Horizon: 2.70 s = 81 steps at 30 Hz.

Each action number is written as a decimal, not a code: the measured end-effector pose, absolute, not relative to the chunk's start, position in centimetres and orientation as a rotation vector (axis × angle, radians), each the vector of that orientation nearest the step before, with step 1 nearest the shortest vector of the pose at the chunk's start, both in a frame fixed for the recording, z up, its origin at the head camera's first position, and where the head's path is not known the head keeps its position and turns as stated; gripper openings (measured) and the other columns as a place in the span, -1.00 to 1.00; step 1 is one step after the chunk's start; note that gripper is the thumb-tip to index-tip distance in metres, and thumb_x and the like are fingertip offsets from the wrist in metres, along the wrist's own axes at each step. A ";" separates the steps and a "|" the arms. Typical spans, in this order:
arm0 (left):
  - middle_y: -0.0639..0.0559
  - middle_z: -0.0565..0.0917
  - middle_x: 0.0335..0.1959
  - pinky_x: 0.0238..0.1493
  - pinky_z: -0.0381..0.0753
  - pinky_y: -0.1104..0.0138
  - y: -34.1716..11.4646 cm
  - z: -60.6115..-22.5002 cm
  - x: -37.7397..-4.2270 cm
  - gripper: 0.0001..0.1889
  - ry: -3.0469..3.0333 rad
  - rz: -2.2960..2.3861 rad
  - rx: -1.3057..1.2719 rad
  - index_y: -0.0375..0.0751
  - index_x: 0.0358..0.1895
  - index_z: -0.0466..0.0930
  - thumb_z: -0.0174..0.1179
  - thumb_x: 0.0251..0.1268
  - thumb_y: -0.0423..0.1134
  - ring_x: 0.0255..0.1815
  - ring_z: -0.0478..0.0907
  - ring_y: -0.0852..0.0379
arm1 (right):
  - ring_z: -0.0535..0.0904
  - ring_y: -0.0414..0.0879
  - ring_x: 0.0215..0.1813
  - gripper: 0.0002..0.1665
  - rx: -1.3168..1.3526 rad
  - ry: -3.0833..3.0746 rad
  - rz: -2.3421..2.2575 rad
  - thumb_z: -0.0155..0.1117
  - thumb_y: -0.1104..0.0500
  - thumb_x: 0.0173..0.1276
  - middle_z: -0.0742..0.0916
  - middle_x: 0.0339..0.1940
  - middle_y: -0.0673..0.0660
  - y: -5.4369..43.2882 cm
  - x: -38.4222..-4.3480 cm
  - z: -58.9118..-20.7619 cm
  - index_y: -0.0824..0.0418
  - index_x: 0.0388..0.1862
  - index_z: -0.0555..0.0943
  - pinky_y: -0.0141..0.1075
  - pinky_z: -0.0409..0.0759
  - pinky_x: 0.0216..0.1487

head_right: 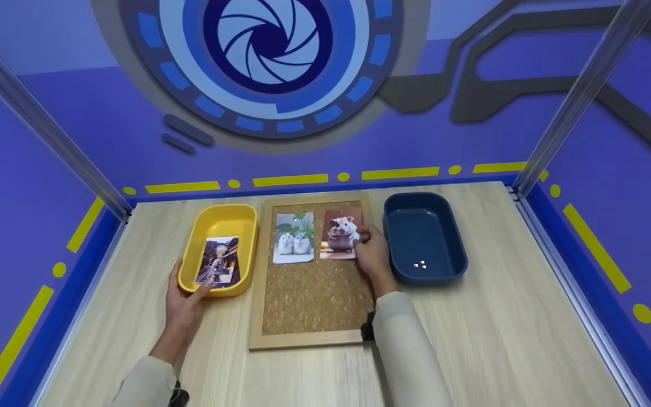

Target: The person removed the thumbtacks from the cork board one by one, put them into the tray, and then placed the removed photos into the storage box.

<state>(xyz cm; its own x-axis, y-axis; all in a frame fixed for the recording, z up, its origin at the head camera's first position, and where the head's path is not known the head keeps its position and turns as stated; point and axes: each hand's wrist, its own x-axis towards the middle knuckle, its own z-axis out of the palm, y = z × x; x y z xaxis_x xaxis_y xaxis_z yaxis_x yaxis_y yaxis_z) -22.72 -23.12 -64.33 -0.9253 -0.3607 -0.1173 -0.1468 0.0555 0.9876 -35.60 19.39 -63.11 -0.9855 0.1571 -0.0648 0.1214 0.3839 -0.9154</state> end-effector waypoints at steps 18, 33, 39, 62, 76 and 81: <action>0.16 0.06 0.81 0.84 -0.02 -0.01 -23.1 -64.3 -22.9 0.08 -2.189 -1.948 0.563 0.37 0.77 -0.12 0.46 0.39 -0.12 0.82 -0.01 0.02 | 0.55 -0.06 -0.16 -0.69 -0.254 -2.566 1.695 0.23 0.36 0.46 0.60 -0.20 0.08 19.2 -35.6 -63.3 0.32 0.14 0.64 -0.39 0.51 -0.20; 0.17 0.07 0.80 0.84 -0.02 0.01 -23.3 -64.3 -22.8 0.07 -2.197 -1.939 0.548 0.33 0.77 -0.12 0.46 0.39 -0.11 0.82 0.00 0.04 | 0.55 -0.07 -0.14 -0.67 -0.255 -2.574 1.697 0.23 0.35 0.47 0.60 -0.18 0.09 19.2 -35.5 -63.5 0.32 0.18 0.63 -0.39 0.50 -0.22; 0.14 0.10 0.79 0.84 0.00 -0.01 -23.2 -64.2 -22.6 0.06 -2.183 -1.959 0.520 0.31 0.77 -0.11 0.45 0.41 -0.14 0.81 0.01 0.03 | 0.55 -0.10 -0.20 -0.66 -0.240 -2.558 1.683 0.25 0.35 0.45 0.63 -0.20 0.11 19.3 -35.5 -63.3 0.34 0.17 0.65 -0.41 0.50 -0.25; 0.15 0.08 0.80 0.83 -0.01 -0.01 -23.1 -64.2 -22.7 0.07 -2.203 -1.937 0.543 0.35 0.76 -0.11 0.46 0.39 -0.12 0.82 0.00 0.02 | 0.54 -0.06 -0.13 -0.70 -0.257 -2.564 1.691 0.22 0.35 0.50 0.60 -0.17 0.09 19.4 -35.2 -63.2 0.29 0.17 0.64 -0.40 0.50 -0.18; 0.17 0.11 0.79 0.83 0.00 0.03 -23.2 -64.1 -22.8 0.07 -2.141 -1.985 0.484 0.33 0.76 -0.09 0.47 0.38 -0.13 0.81 0.01 0.04 | 0.52 -0.08 -0.14 -0.69 -0.235 -2.541 1.701 0.22 0.35 0.50 0.59 -0.18 0.09 19.4 -35.6 -63.2 0.33 0.18 0.65 -0.42 0.47 -0.19; 0.15 0.09 0.79 0.83 -0.01 0.00 -23.2 -64.2 -22.8 0.08 -2.152 -1.975 0.513 0.32 0.77 -0.09 0.48 0.36 -0.13 0.82 0.00 0.01 | 0.53 -0.05 -0.12 -0.67 -0.242 -2.567 1.710 0.19 0.32 0.53 0.59 -0.15 0.10 19.4 -35.4 -63.3 0.29 0.22 0.64 -0.39 0.49 -0.18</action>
<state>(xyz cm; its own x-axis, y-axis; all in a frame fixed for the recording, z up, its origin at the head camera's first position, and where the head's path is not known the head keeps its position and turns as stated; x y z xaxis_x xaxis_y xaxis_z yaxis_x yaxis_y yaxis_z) -22.76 -23.18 -64.23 -0.9251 -0.3660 -0.1014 -0.1324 0.0606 0.9893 -35.43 19.42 -63.35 -0.9867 0.1559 -0.0467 0.1032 0.3772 -0.9204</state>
